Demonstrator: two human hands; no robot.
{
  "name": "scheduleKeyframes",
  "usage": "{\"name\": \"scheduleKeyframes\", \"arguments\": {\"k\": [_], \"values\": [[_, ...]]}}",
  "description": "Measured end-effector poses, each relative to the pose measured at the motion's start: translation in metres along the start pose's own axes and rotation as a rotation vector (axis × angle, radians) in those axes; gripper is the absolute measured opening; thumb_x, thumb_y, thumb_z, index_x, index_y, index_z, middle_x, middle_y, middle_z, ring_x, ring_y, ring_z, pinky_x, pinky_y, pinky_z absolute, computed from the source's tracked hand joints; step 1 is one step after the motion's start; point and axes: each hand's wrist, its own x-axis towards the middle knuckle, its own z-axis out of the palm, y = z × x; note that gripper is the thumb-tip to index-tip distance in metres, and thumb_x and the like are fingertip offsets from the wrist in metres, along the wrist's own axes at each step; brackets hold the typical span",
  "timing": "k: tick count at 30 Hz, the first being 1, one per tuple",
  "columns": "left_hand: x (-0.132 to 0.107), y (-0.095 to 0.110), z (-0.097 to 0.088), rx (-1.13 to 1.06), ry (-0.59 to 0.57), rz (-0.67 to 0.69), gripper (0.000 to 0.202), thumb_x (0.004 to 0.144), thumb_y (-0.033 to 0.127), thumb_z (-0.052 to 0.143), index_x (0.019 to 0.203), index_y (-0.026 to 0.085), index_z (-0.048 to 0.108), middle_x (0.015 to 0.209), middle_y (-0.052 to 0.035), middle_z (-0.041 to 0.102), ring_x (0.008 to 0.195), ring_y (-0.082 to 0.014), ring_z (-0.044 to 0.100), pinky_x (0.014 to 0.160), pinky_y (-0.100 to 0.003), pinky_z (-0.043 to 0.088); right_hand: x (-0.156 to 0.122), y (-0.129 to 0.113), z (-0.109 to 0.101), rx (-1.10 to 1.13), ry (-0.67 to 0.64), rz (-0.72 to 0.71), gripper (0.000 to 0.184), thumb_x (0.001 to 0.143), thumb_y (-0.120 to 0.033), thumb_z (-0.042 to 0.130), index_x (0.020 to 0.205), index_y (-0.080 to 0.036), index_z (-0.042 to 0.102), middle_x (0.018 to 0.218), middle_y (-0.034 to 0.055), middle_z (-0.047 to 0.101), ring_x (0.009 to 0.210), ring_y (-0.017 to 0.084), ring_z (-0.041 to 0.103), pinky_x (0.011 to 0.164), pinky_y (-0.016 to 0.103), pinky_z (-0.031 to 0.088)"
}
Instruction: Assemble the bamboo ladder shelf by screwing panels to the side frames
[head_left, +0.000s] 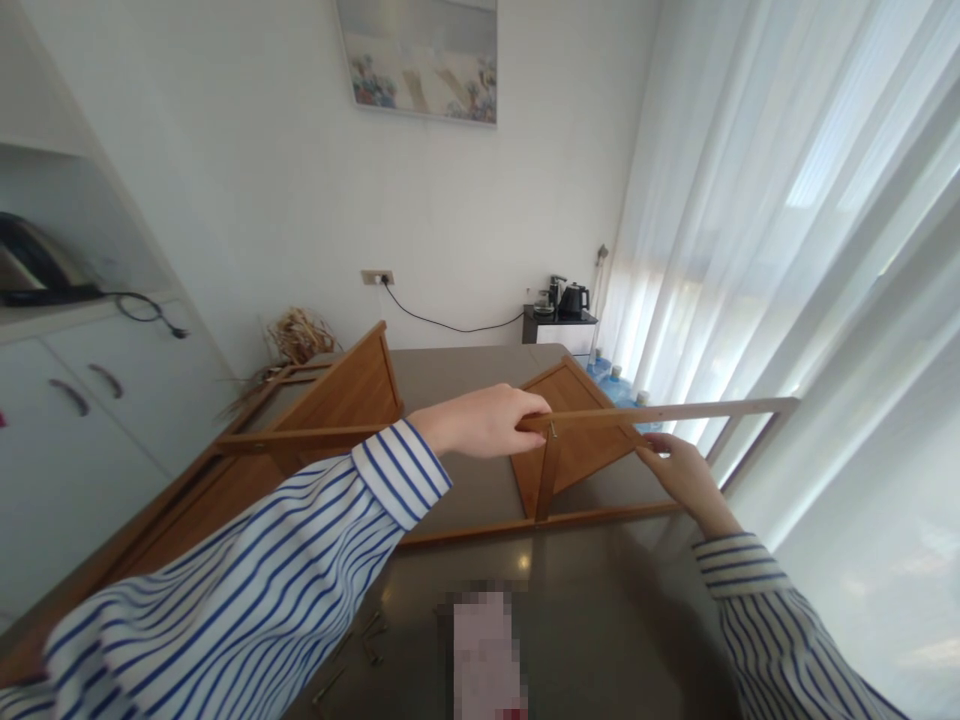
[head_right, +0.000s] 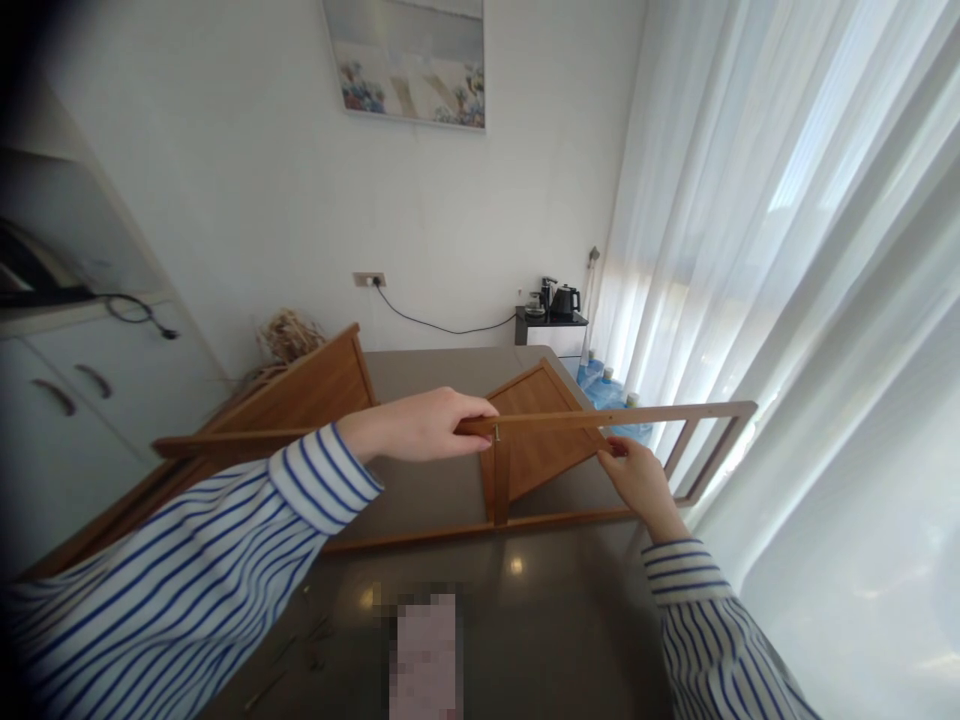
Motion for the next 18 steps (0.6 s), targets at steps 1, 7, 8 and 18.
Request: {"name": "scheduleKeyframes", "arguments": {"k": [1,7,8,18], "values": [[0.0,0.001,-0.001,-0.008,-0.005,-0.005,0.031,0.081,0.046,0.047,0.091,0.02,0.06,0.079,-0.0008,0.062,0.066,-0.0135,0.054,0.056,-0.024,0.033,-0.003,-0.006,-0.002,0.047,0.037,-0.007,0.043,0.073,-0.041,0.054,0.106,-0.014,0.063,0.098,0.0095,0.068,0.09,0.024,0.062,0.079,0.033,0.045],[0.001,0.003,0.0,0.016,-0.005,-0.061,0.056,0.068,0.07,0.048,0.086,0.019,0.06,0.072,-0.0018,0.06,0.059,-0.0142,0.051,0.051,-0.025,0.03,-0.013,-0.029,-0.006,0.151,0.113,-0.024,0.04,0.074,-0.041,0.054,0.105,-0.017,0.064,0.098,0.0079,0.068,0.087,0.025,0.062,0.08,0.037,0.044],[0.001,0.003,0.0,0.033,0.005,-0.068,0.057,0.069,0.071,0.046,0.086,0.019,0.06,0.071,-0.002,0.06,0.059,-0.0143,0.051,0.051,-0.025,0.03,-0.014,-0.031,-0.006,0.162,0.123,-0.021,0.04,0.074,-0.041,0.055,0.104,-0.017,0.064,0.098,0.0079,0.068,0.085,0.025,0.062,0.079,0.037,0.044],[0.002,0.003,0.003,0.101,0.069,-0.03,0.052,0.082,0.064,0.033,0.081,0.02,0.06,0.066,-0.001,0.06,0.056,-0.0134,0.051,0.051,-0.025,0.029,-0.025,-0.074,0.006,0.618,0.199,-0.103,0.045,0.071,-0.047,0.06,0.1,-0.013,0.063,0.091,0.01,0.068,0.074,0.021,0.06,0.064,0.031,0.047]]}}
